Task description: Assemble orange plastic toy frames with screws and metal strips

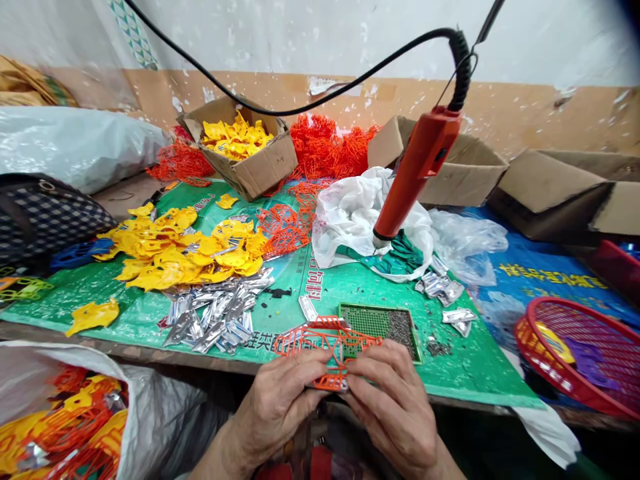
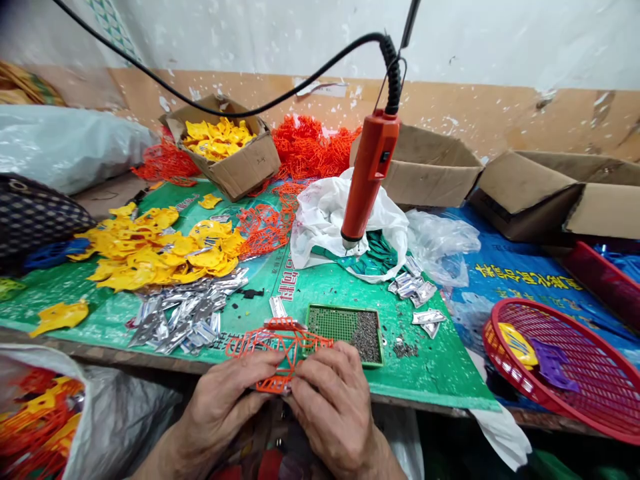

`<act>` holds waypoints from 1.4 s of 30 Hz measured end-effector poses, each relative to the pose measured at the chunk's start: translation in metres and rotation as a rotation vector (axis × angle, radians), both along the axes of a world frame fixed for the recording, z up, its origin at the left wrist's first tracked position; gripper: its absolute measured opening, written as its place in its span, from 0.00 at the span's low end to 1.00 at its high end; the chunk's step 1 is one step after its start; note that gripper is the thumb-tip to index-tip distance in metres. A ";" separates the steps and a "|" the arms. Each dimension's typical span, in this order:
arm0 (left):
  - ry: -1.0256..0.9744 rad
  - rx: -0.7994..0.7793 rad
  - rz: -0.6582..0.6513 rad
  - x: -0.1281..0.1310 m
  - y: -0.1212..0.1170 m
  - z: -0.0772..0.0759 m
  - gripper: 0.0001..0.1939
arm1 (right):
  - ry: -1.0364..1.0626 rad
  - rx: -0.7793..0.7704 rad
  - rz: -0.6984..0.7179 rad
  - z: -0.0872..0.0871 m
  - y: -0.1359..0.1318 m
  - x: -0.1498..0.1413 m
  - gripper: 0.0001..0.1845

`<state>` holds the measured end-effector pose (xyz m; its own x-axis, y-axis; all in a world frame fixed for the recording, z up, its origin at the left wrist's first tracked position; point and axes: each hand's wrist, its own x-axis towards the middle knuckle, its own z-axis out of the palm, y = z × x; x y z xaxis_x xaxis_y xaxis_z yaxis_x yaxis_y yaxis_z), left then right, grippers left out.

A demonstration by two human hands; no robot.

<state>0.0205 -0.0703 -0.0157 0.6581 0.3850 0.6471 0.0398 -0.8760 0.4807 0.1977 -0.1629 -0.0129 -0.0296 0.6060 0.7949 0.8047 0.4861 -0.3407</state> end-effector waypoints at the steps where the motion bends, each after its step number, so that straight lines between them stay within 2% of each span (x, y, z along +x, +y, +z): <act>1: 0.005 0.010 0.000 0.000 0.000 0.001 0.09 | 0.002 -0.004 0.004 0.000 -0.001 0.000 0.03; 10: 0.055 0.025 -0.008 -0.003 -0.001 -0.004 0.10 | 0.049 -0.025 0.012 -0.004 -0.001 -0.001 0.03; 16: 0.074 0.109 -0.010 -0.003 0.001 -0.006 0.10 | 0.086 -0.030 0.015 -0.009 -0.004 -0.001 0.03; 24: 0.087 0.102 0.000 -0.003 -0.001 -0.013 0.10 | 0.068 -0.093 -0.023 -0.013 -0.002 -0.009 0.09; 26: 0.080 0.088 0.039 -0.002 -0.005 -0.014 0.11 | 0.082 -0.086 -0.038 -0.016 -0.002 -0.010 0.10; 32: -0.056 0.061 0.296 0.002 -0.019 -0.012 0.16 | 0.038 -0.003 -0.104 -0.027 -0.003 -0.009 0.10; 35: -0.071 0.066 0.321 0.003 -0.022 -0.011 0.16 | -0.021 0.006 -0.106 -0.030 -0.005 -0.006 0.09; 42: -0.124 0.061 0.288 0.004 -0.023 -0.012 0.16 | -0.127 0.035 -0.136 -0.034 -0.008 0.000 0.09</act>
<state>0.0244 -0.0928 -0.0281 0.4424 0.5020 0.7431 0.2347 -0.8646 0.4443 0.1976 -0.1710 -0.0469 -0.0506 0.5832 0.8107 0.8991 0.3801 -0.2174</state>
